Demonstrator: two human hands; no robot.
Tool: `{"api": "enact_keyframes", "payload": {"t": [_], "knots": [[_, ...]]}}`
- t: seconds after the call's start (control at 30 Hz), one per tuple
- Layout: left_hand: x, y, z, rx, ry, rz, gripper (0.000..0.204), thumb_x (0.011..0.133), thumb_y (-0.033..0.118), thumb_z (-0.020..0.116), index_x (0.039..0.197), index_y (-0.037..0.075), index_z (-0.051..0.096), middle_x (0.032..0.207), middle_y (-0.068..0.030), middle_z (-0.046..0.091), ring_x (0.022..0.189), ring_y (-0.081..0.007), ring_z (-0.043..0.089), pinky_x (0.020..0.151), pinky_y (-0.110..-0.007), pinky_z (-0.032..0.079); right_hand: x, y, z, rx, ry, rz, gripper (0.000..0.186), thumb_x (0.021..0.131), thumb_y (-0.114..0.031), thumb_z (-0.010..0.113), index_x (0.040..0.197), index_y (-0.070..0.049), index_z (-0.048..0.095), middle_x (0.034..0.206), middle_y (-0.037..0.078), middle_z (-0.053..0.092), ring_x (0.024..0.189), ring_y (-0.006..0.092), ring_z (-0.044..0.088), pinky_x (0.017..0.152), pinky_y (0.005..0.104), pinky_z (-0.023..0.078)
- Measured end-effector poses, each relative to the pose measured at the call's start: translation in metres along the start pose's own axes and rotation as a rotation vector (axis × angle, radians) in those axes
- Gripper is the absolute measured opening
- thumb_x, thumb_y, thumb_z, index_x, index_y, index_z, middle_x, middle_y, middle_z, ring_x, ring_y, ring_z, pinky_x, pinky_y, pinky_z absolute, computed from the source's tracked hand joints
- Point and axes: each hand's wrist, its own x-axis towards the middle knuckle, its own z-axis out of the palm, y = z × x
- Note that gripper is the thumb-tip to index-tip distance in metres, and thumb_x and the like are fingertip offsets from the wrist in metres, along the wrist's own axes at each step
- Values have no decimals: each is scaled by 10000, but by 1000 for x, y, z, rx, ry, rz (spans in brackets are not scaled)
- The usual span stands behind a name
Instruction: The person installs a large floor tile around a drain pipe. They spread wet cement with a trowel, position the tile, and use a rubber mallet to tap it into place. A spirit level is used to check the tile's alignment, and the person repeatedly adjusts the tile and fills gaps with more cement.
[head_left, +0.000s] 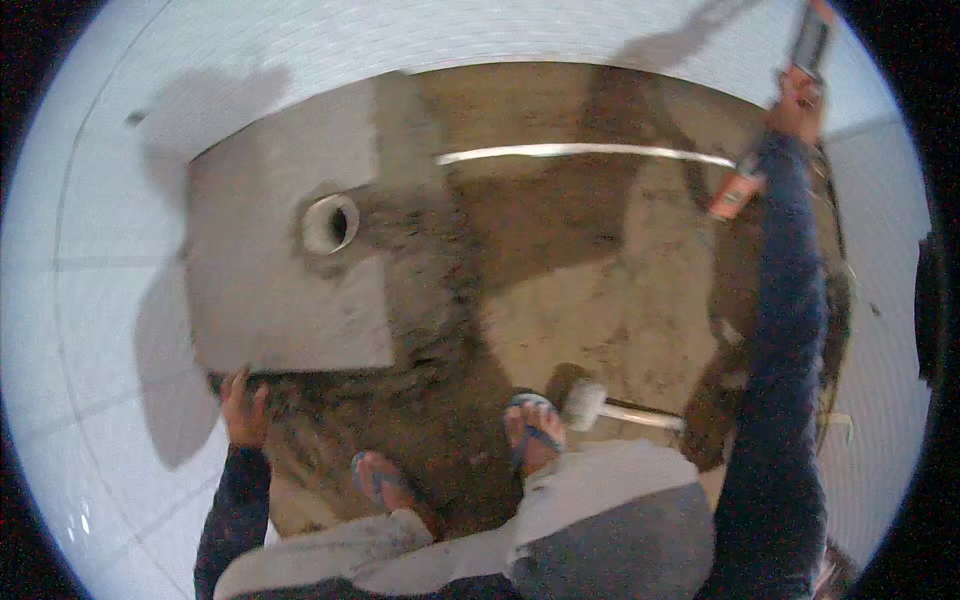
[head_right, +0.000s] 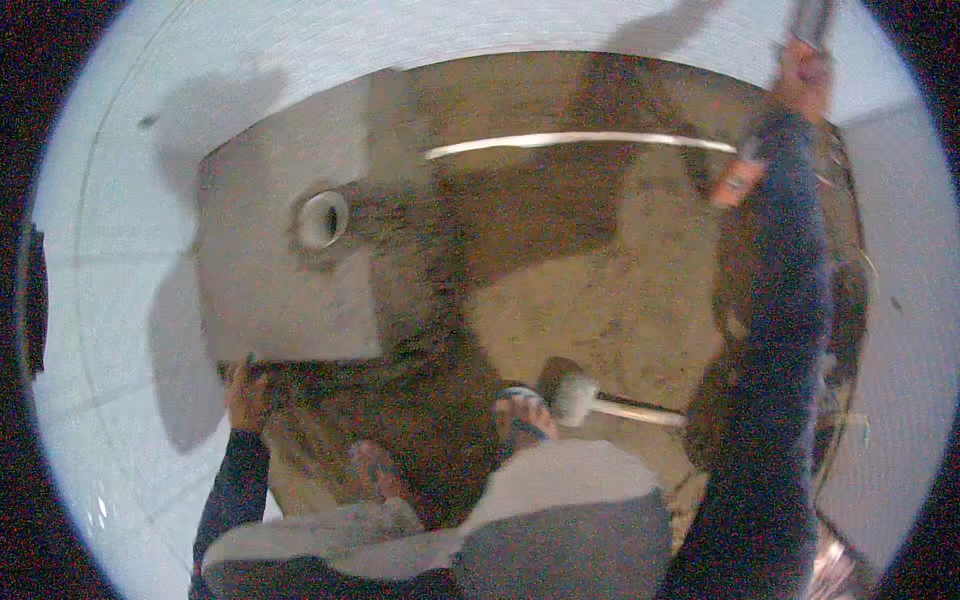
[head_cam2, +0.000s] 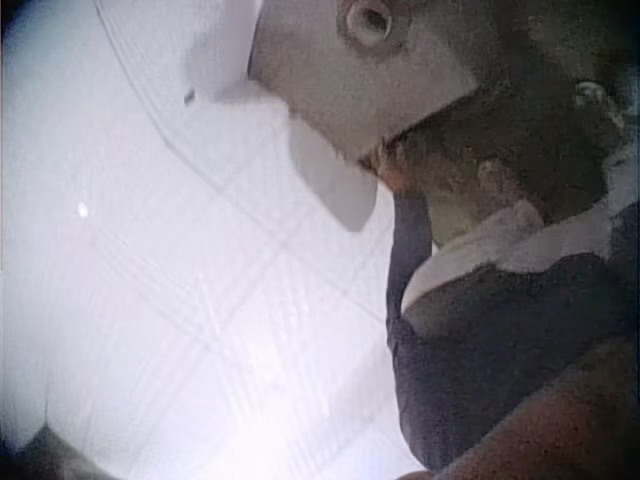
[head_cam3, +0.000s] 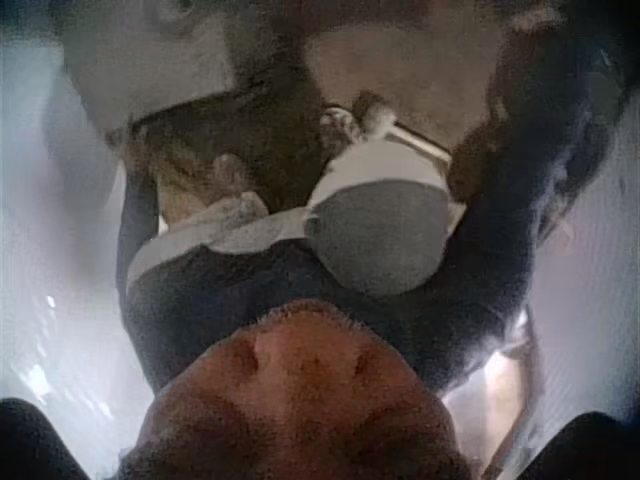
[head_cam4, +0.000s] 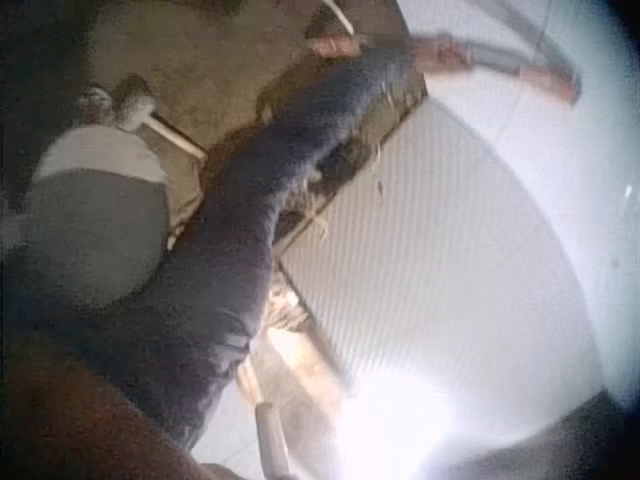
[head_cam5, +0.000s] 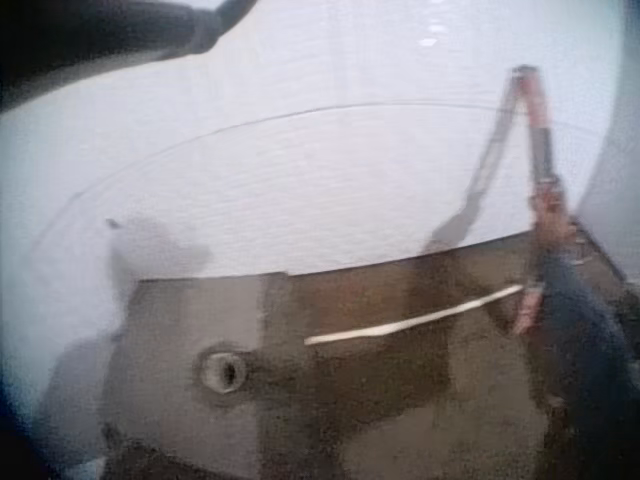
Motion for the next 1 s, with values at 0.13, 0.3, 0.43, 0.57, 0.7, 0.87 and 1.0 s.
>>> {"api": "enact_keyframes", "payload": {"t": [0.13, 0.3, 0.43, 0.57, 0.7, 0.87, 1.0], "knots": [[-21, 1, -26, 98, -112, 35, 475, 879, 119, 671, 1329, -3, 578, 1347, -245, 537, 1275, -401, 501, 1098, -459, 390, -17, -10, 11, -11, -4, -266, 801, 755, -402, 841, 1359, 1, 501, 1004, 102, 677, 909, 221, 655, 831, 323, 513], [22, -32, -37, 144, -315, 270, 487, 937, 208, 634, 1385, 38, 548, 1406, -230, 513, 1329, -426, 452, 1105, -489, 376, -57, -54, -10, -305, -158, -108, 653, 802, -373, 773, 1283, 10, 551, 1125, 196, 665, 1066, 358, 628, 928, 449, 495], [65, -72, -79, 263, -325, 297, 556, 881, 137, 672, 1397, 21, 503, 1451, -209, 493, 1347, -408, 444, 1140, -504, 343, -150, -125, -64, -453, -34, -304, 424, 804, -352, 744, 1131, -93, 668, 1019, 152, 676, 936, 387, 654, 855, 474, 527], [101, -81, -103, 296, -465, 285, 559, 881, 34, 630, 1421, 39, 485, 1468, -198, 483, 1385, -390, 403, 1155, -497, 328, -193, -155, -207, -727, -314, -50, 321, 856, -270, 685, 1085, -46, 693, 1064, 192, 696, 1011, 381, 663, 884, 460, 518], [134, -55, -81, 335, -321, 237, 537, 918, 194, 650, 1416, 40, 522, 1481, -186, 478, 1380, -438, 394, 1154, -513, 304, -205, -132, -334, -1324, -637, 394, 330, 886, -325, 623, 1062, -57, 698, 1007, 231, 693, 955, 432, 660, 859, 512, 532], [112, 0, -16, 285, -38, 298, 460, 902, 212, 661, 1313, 22, 585, 1423, -205, 511, 1328, -387, 470, 1092, -443, 408, -314, -7, -393, -1109, -610, 522, 559, 936, -427, 619, 1411, -140, 548, 1345, 179, 615, 1189, 341, 603, 1025, 443, 448], [107, 42, 41, 114, -25, 252, 567, 968, 379, 578, 1432, 69, 479, 1531, -176, 407, 1423, -344, 368, 1179, -531, 228, -333, 129, -456, -1725, -1082, 66, 626, 970, -354, 575, 1517, -113, 394, 1410, 224, 541, 1219, 363, 564, 1052, 435, 441]]}}
